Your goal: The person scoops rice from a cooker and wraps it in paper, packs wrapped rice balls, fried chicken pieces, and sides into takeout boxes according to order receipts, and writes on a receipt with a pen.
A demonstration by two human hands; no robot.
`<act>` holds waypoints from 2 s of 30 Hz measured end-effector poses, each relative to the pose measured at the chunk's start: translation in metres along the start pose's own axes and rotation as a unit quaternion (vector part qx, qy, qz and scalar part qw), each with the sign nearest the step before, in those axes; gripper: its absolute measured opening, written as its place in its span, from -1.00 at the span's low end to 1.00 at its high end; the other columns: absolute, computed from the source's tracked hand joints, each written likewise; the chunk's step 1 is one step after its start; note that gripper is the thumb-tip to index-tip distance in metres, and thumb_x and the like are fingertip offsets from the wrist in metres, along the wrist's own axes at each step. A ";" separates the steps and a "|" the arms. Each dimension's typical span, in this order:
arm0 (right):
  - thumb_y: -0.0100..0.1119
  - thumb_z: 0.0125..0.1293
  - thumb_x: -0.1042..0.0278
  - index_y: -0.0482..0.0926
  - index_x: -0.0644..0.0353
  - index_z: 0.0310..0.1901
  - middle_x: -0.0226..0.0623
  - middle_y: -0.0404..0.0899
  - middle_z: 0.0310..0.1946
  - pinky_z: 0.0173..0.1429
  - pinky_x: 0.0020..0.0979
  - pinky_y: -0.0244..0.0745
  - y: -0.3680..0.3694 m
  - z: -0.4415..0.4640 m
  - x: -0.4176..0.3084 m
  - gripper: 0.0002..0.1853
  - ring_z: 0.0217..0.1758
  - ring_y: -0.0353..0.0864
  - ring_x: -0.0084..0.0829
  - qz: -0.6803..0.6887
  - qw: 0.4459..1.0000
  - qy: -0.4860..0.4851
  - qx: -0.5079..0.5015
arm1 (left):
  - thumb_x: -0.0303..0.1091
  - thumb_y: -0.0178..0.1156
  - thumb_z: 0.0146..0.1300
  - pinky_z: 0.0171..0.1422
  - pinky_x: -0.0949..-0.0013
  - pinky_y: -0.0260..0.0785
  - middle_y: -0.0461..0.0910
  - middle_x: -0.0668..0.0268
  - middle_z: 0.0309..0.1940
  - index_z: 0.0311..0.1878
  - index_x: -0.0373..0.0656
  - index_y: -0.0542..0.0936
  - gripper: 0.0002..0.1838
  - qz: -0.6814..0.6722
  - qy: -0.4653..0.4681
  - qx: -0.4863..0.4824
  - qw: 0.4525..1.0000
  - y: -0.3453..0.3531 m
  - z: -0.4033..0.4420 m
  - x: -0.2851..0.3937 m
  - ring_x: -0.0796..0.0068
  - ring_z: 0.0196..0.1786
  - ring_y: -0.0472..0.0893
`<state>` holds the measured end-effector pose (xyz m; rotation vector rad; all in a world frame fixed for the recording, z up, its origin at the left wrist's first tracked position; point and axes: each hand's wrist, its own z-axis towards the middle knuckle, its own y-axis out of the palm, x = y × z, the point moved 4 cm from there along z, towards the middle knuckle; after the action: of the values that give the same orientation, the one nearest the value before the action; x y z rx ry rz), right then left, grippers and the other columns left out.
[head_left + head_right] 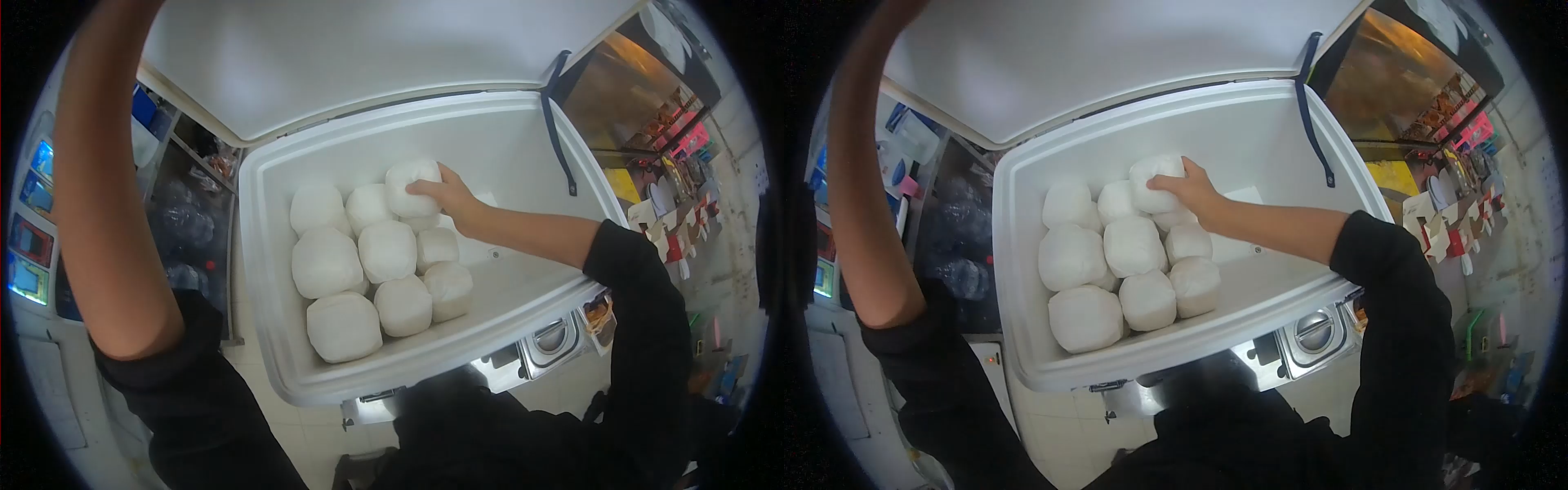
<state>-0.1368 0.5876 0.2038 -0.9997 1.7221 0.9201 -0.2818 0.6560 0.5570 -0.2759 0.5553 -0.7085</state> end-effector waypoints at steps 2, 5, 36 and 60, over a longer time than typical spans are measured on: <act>0.30 -0.02 0.12 0.33 0.11 0.13 -0.25 0.42 0.01 0.11 -0.23 0.30 -0.009 0.006 0.007 -0.35 0.12 0.36 -0.36 0.008 1.000 0.030 -0.005 | -0.07 -0.18 0.40 -0.01 0.26 0.38 0.63 0.23 -0.20 0.07 -0.13 0.52 -0.57 -0.035 -0.029 -0.050 0.998 -0.005 -0.002 0.006 0.35 -0.16 0.59; 0.25 -0.02 0.00 0.32 0.06 0.16 -0.24 0.39 0.05 0.11 -0.16 0.25 -0.030 0.021 0.015 -0.31 0.17 0.30 -0.35 0.019 0.998 0.049 -0.036 | -0.05 -0.18 0.40 -0.03 0.27 0.38 0.64 0.23 -0.21 0.08 -0.12 0.52 -0.56 -0.034 -0.024 -0.010 0.999 -0.010 -0.005 0.008 0.37 -0.18 0.59; 0.12 -0.03 0.12 0.23 0.30 0.22 -0.12 0.39 0.13 0.29 -0.15 0.29 -0.661 -0.517 0.090 -0.26 0.20 0.40 -0.20 0.271 0.889 -0.317 0.191 | -0.48 0.11 0.15 0.20 0.13 0.27 0.44 0.04 0.07 0.06 -0.27 0.47 -0.64 -0.343 -0.123 -0.032 0.931 -0.153 -0.150 0.549 0.07 0.07 0.47; 0.32 -0.20 0.15 0.32 0.29 0.14 0.00 0.38 0.04 0.18 -0.28 0.30 -0.717 -0.259 0.044 -0.21 0.13 0.39 -0.12 -0.385 0.823 -0.097 -0.407 | 0.29 -0.26 0.28 0.48 0.15 -0.29 -0.03 0.20 0.44 0.41 -0.07 0.04 -0.21 -0.660 -0.619 -0.136 0.402 0.072 -0.261 0.879 0.28 0.48 -0.09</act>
<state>0.4160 0.0653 0.1328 -1.8834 0.5577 1.1391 0.1575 0.0977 -0.0268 -1.5096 -1.3021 -1.6269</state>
